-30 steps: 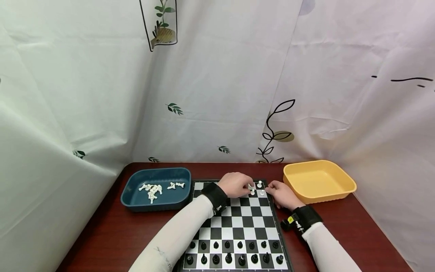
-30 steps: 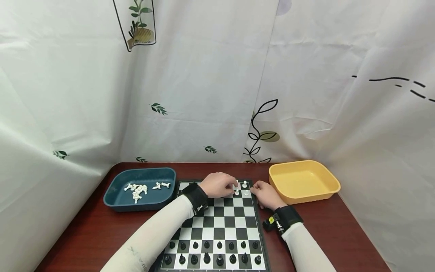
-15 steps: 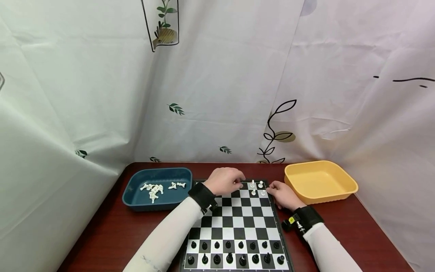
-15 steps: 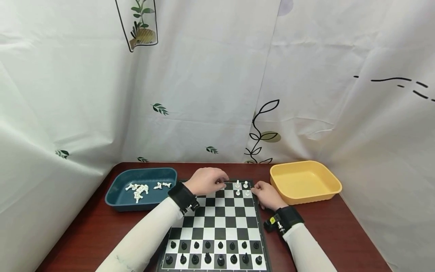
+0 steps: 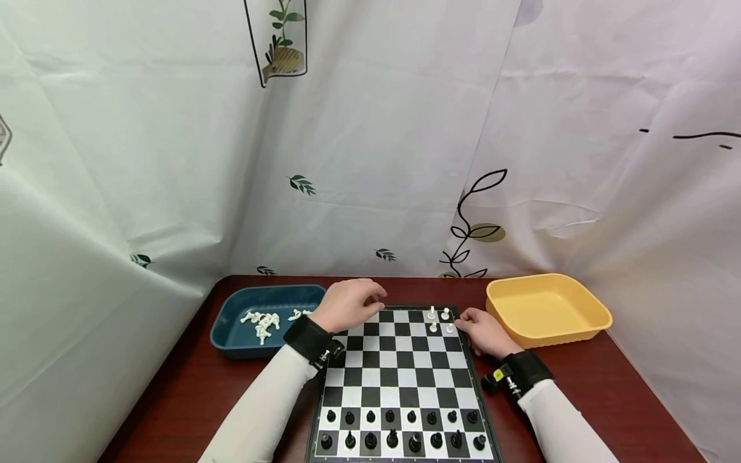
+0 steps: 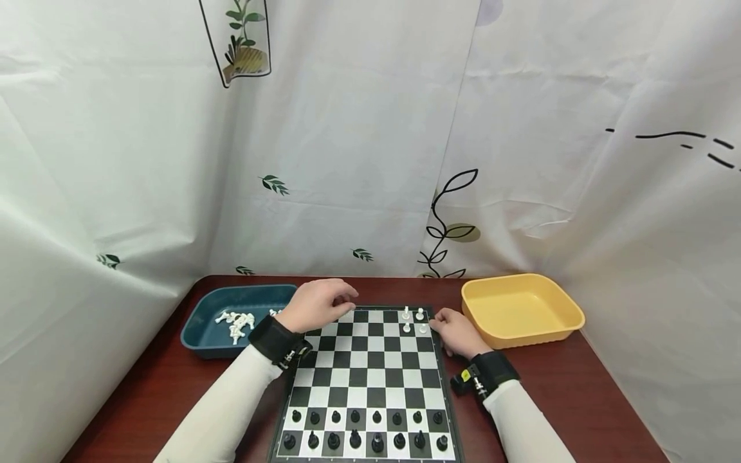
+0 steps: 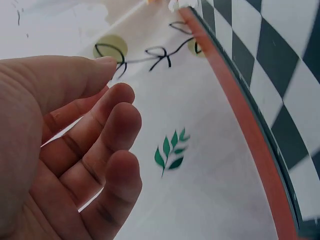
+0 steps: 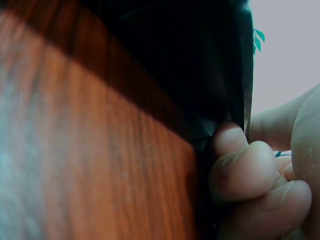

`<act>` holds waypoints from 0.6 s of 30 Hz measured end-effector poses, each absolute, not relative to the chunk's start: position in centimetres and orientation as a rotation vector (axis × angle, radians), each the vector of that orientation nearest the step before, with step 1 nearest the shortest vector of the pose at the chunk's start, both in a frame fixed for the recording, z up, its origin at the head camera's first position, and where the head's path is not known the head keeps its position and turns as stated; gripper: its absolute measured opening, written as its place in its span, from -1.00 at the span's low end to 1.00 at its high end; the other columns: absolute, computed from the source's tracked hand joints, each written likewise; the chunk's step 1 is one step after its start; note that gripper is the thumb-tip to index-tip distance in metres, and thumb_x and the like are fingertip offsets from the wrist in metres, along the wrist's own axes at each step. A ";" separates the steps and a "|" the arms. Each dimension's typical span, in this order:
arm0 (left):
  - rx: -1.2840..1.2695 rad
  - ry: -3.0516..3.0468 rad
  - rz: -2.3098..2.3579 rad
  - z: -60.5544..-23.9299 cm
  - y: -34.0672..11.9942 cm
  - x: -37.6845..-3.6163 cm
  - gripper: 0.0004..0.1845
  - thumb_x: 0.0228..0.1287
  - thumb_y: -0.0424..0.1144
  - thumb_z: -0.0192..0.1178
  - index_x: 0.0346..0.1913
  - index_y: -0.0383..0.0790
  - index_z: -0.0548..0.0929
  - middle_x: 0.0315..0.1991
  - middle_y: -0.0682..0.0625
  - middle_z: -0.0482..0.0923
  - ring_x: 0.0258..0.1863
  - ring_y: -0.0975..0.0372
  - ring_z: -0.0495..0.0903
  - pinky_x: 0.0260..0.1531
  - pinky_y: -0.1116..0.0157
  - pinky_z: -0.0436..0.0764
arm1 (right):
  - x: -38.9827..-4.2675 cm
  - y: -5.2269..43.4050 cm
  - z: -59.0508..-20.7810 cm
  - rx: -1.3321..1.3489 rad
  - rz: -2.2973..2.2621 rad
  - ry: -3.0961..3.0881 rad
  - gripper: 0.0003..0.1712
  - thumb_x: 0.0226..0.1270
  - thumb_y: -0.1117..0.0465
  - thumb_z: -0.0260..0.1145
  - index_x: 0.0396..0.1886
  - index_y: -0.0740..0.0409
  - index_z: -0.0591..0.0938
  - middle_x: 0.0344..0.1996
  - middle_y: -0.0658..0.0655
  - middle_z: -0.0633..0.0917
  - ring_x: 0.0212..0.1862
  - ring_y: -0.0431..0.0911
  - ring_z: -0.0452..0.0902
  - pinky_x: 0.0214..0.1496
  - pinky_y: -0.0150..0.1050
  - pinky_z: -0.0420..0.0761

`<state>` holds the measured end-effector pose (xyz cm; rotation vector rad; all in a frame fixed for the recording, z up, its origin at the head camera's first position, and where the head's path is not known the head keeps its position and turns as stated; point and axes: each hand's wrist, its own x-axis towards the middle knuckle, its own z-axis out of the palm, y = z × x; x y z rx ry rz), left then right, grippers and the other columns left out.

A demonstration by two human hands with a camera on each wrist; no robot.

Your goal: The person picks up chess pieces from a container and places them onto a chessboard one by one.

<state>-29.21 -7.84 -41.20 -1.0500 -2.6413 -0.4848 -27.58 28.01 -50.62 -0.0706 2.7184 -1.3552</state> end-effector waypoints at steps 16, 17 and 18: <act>-0.795 -2.639 -0.628 -40.8 -14.2 -29.9 -0.81 0.52 -0.17 0.49 0.09 -0.06 0.88 -0.09 0.08 0.81 -0.17 0.23 0.76 -0.17 0.17 0.74 | -27.7 28.0 -50.7 -0.076 -1.350 2.725 -0.81 0.70 0.19 0.24 -0.13 0.24 0.58 -0.65 0.11 0.54 -0.73 -0.05 0.44 -0.62 -0.17 0.45; -0.772 -2.649 -0.635 -40.8 -14.6 -30.0 -0.81 0.52 -0.16 0.49 0.09 -0.06 0.88 -0.09 0.08 0.81 -0.17 0.22 0.76 -0.16 0.15 0.74 | -27.7 28.0 -50.7 -0.073 -1.353 2.724 -0.81 0.70 0.19 0.24 -0.13 0.24 0.58 -0.66 0.11 0.54 -0.74 -0.05 0.44 -0.62 -0.17 0.45; -0.749 -2.661 -0.638 -40.9 -15.0 -30.1 -0.80 0.52 -0.16 0.49 0.10 -0.06 0.88 -0.08 0.07 0.81 -0.16 0.22 0.77 -0.15 0.14 0.75 | -27.7 27.9 -50.7 -0.070 -1.354 2.724 -0.81 0.70 0.19 0.24 -0.13 0.24 0.59 -0.66 0.11 0.54 -0.73 -0.05 0.44 -0.62 -0.17 0.45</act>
